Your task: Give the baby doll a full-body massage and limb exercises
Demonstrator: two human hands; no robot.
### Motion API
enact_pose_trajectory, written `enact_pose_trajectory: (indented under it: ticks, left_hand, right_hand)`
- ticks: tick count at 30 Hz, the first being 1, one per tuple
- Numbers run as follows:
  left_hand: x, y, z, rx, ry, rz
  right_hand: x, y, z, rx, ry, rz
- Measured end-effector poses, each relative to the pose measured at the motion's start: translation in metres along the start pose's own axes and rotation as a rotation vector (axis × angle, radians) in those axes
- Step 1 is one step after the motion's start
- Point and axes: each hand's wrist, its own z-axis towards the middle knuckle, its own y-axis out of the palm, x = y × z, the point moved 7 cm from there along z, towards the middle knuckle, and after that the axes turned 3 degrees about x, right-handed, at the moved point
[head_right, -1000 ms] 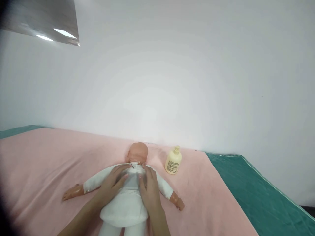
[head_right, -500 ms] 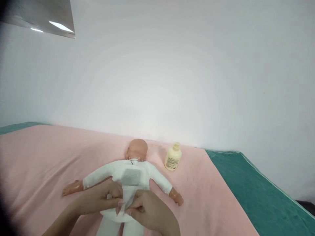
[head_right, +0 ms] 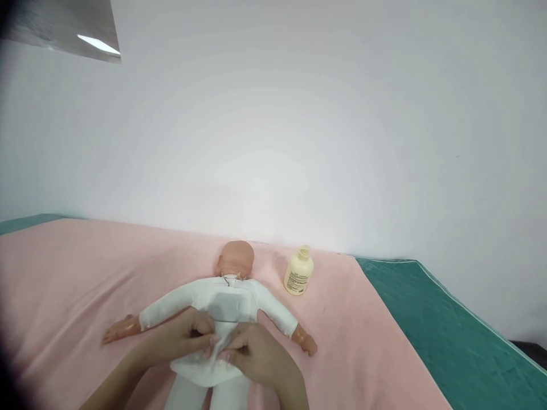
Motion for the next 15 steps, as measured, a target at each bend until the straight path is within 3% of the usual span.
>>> enact_pose_trajectory:
  ticks: [4,10,15]
  left_hand:
    - [0.001,-0.004,0.002,0.038,0.009,-0.023]
    - [-0.005,0.003,0.004,0.026,-0.033,0.112]
    - [-0.003,-0.003,0.006,0.204,0.106,0.191]
  right_hand:
    - [0.008,-0.008,0.004,0.034,-0.015,0.021]
    - [0.015,0.004,0.008,0.003,0.069,0.026]
    - [0.01,-0.005,0.008,0.047,-0.002,0.057]
